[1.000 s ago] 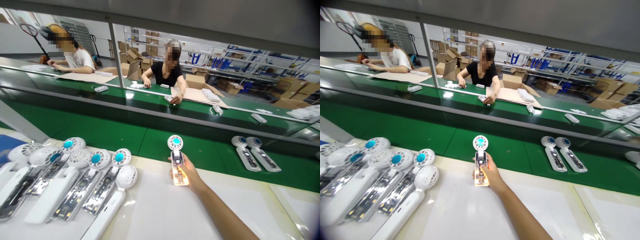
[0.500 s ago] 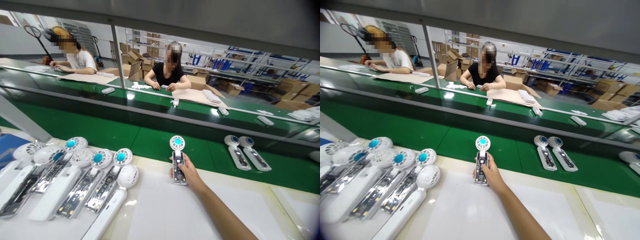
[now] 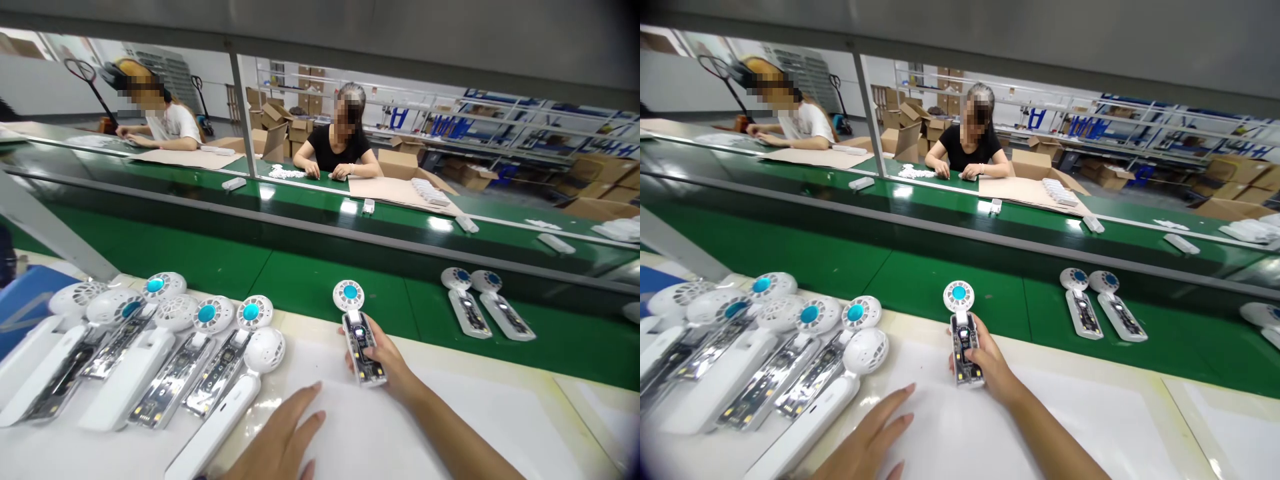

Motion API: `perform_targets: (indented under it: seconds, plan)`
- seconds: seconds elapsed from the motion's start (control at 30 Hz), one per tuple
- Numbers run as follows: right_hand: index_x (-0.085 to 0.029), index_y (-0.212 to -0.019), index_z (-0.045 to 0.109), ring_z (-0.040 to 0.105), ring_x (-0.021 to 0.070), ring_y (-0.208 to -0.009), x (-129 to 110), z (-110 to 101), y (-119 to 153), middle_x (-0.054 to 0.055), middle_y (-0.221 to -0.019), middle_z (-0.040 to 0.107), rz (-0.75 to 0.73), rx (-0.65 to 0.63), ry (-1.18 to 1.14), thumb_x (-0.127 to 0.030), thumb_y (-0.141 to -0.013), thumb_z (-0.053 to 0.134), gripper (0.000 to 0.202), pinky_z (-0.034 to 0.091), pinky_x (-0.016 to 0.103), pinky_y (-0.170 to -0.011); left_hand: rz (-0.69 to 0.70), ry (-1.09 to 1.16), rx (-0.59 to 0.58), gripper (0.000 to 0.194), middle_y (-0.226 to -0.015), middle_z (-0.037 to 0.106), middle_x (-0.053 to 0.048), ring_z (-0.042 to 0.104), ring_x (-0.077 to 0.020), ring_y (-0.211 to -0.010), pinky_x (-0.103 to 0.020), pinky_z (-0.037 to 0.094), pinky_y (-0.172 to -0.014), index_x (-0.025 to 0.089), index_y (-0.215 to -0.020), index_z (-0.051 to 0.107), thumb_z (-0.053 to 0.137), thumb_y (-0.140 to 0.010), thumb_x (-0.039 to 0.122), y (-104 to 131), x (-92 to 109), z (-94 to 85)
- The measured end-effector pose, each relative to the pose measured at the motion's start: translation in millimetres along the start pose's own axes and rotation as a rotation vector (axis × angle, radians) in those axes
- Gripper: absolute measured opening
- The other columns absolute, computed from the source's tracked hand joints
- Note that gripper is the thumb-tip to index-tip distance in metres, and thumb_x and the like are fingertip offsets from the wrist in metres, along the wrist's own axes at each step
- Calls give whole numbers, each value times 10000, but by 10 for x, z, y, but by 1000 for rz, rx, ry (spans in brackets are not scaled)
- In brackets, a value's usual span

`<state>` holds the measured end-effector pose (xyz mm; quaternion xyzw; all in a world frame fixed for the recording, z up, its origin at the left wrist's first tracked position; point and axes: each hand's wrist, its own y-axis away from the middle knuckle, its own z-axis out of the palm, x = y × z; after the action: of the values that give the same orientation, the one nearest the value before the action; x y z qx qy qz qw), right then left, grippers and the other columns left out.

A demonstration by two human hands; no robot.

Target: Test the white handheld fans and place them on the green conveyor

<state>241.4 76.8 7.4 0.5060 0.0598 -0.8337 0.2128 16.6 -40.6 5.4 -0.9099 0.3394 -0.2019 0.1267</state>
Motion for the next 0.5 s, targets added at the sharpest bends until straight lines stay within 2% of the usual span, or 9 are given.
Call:
perform_targets:
  seconds: [0.07, 0.23, 0.37, 0.43, 0.5]
  plan:
    - [-273, -1290, 328, 615, 174, -645, 27, 16, 101, 119, -1185, 546, 25, -36, 19, -318, -672, 662, 704, 477, 309, -542, -39, -143, 75, 493, -1351, 445, -146, 431, -254, -1238, -342, 437, -979, 143, -1254, 427, 472, -766, 91, -17, 19, 9]
    - [-276, -1366, 201, 618, 183, -662, 147, 106, 424, 158, -1246, 480, 117, -115, 113, -435, -733, 649, 792, 472, 310, -538, -107, -159, 78, 592, -1441, 327, -140, 371, -263, -1291, -351, 419, -999, 160, -1354, 309, 467, -785, 118, -53, 60, -14]
    - [-250, -1420, 93, 618, 205, -729, 201, 272, 664, 174, -1260, 458, 158, -196, 226, -549, -765, 585, 872, 486, 359, -648, -234, -115, 91, 691, -1478, 217, -182, 297, -296, -1329, -413, 392, -1014, 102, -1425, 118, 457, -829, 182, -85, 26, 1]
    - [-225, -1430, 93, 613, 240, -825, 202, 353, 734, 176, -1275, 447, 210, -290, 248, -577, -756, 576, 901, 478, 388, -735, -249, -82, 90, 690, -1497, 148, -182, 249, -311, -1346, -439, 376, -1016, 104, -1431, 95, 441, -840, 190, -94, 7, 11]
    - [-180, -1433, 104, 554, 287, -1010, 194, 412, 763, 179, -1298, 431, 223, -377, 262, -572, -748, 585, 925, 424, 408, -869, -257, -38, 64, 654, -1512, 90, -156, 222, -313, -1355, -439, 383, -1007, 144, -1431, 130, 421, -846, 175, -102, -6, 10]
